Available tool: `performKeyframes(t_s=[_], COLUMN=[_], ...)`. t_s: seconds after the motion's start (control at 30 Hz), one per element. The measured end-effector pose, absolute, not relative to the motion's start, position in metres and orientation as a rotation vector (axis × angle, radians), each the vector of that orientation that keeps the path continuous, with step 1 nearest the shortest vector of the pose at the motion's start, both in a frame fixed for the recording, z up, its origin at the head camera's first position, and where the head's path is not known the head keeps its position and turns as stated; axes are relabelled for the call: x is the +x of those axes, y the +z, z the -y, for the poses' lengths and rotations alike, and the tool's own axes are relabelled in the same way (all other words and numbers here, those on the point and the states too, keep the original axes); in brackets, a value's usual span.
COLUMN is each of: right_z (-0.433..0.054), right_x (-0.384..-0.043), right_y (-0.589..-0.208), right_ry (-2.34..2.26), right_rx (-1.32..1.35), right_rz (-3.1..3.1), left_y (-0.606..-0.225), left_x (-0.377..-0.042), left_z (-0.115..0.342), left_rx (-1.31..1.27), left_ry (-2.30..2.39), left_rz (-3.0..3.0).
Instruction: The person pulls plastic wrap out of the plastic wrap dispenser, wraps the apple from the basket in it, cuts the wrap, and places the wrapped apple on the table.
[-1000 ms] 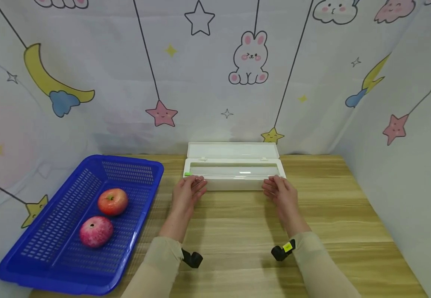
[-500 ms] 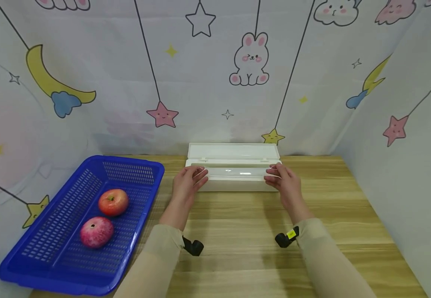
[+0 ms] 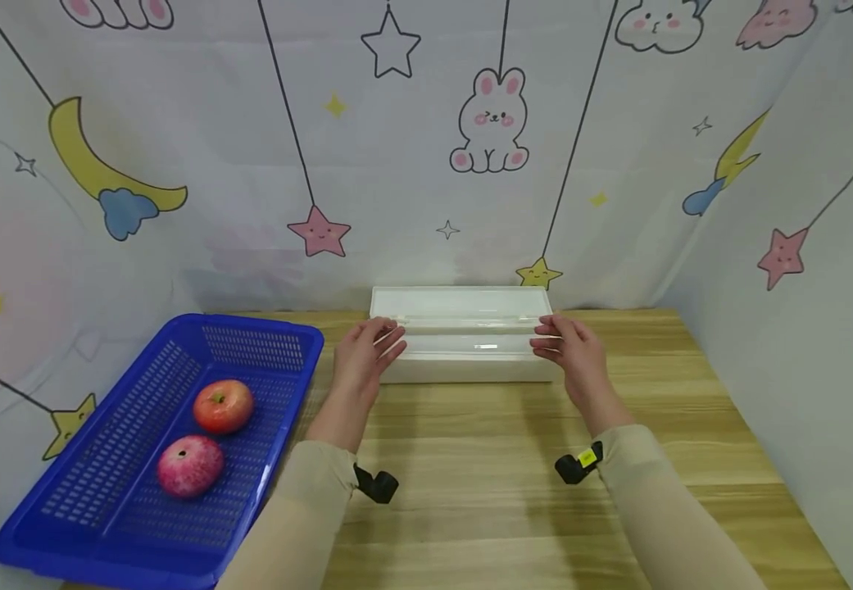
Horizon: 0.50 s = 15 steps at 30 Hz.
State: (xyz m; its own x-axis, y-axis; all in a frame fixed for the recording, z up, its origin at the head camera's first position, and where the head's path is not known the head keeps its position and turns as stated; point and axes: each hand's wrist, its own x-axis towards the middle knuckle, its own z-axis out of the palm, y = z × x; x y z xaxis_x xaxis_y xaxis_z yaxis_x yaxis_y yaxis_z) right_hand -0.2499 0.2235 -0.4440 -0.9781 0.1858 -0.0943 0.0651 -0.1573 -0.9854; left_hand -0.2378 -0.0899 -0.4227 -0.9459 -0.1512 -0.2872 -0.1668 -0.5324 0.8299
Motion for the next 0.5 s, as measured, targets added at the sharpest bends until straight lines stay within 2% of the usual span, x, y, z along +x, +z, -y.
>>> performKeyframes(t_s=[0.5], right_z=[-0.228], right_x=[-0.249], right_y=[-0.412], right_ry=[2.253], right_rx=[-0.084], right_rz=[1.965], left_y=[-0.389], left_x=[-0.234], left_z=[0.095], left_rx=[-0.355], left_ry=[2.701], left_rz=[-1.617])
